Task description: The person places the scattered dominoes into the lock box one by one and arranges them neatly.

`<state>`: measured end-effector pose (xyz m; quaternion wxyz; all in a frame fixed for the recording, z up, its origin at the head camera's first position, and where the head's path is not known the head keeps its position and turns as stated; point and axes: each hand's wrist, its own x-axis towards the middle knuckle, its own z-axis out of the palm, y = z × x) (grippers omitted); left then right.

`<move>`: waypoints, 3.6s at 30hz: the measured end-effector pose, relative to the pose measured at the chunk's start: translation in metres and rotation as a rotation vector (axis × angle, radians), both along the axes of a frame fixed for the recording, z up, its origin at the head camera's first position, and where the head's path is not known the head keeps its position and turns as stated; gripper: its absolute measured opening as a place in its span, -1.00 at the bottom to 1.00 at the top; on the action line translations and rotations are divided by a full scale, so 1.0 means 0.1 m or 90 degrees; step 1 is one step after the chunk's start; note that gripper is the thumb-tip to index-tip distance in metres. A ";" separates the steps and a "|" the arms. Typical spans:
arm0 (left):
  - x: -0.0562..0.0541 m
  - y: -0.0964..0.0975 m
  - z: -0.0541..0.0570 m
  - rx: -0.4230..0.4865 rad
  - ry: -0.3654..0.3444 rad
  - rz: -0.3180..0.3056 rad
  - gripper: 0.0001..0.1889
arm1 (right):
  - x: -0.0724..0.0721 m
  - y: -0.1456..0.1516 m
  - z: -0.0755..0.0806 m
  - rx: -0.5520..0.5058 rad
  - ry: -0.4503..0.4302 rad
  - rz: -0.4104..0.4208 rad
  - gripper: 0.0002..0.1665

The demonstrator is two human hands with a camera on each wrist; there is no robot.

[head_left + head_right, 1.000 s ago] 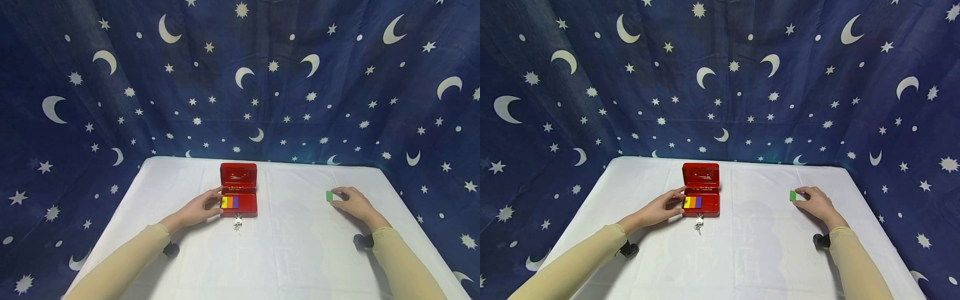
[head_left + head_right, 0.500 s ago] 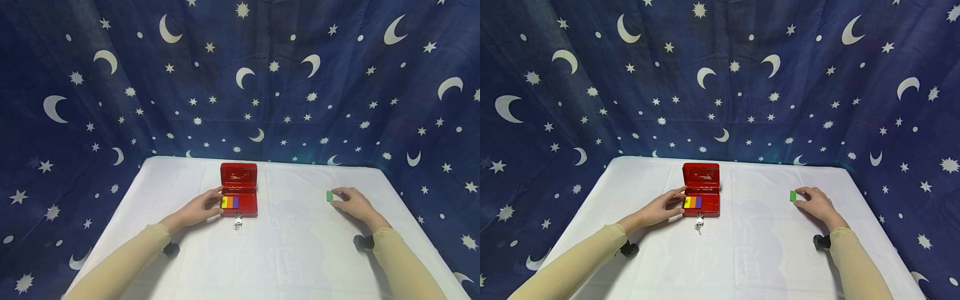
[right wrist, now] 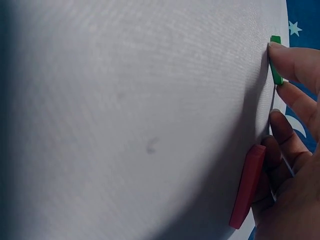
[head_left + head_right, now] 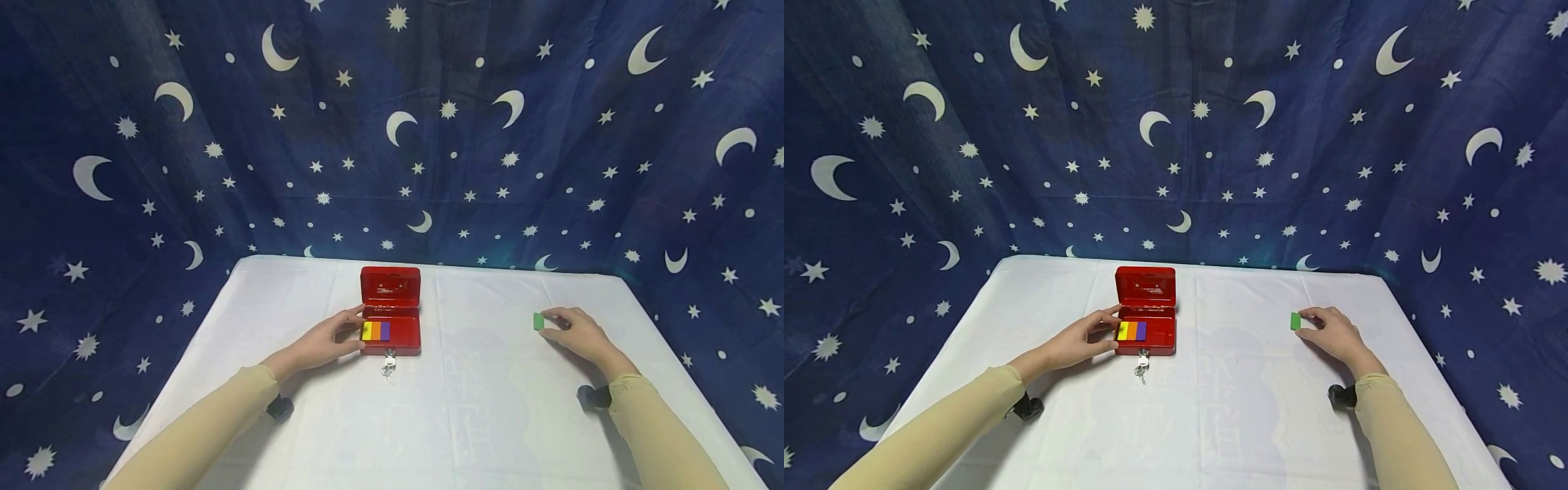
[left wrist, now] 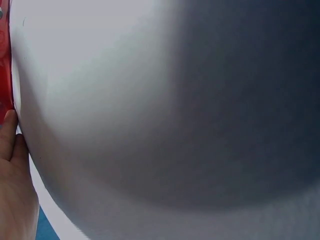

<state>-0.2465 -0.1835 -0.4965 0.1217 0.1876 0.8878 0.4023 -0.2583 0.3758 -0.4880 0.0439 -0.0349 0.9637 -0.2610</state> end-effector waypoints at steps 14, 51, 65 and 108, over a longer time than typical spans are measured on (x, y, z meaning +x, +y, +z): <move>0.00 0.00 0.00 0.003 0.001 -0.001 -0.46 | 0.02 -0.04 0.03 0.006 0.000 -0.009 -0.19; 0.00 -0.01 -0.01 0.002 0.006 -0.004 -0.45 | 0.01 -0.16 0.09 -0.039 0.035 -0.001 -0.27; -0.01 -0.01 -0.01 0.006 0.003 -0.006 -0.46 | -0.01 -0.59 0.21 -0.061 0.106 0.088 -0.41; -0.01 0.00 0.00 0.009 -0.003 -0.004 -0.45 | 0.08 -1.74 0.17 -0.117 0.101 0.212 -0.52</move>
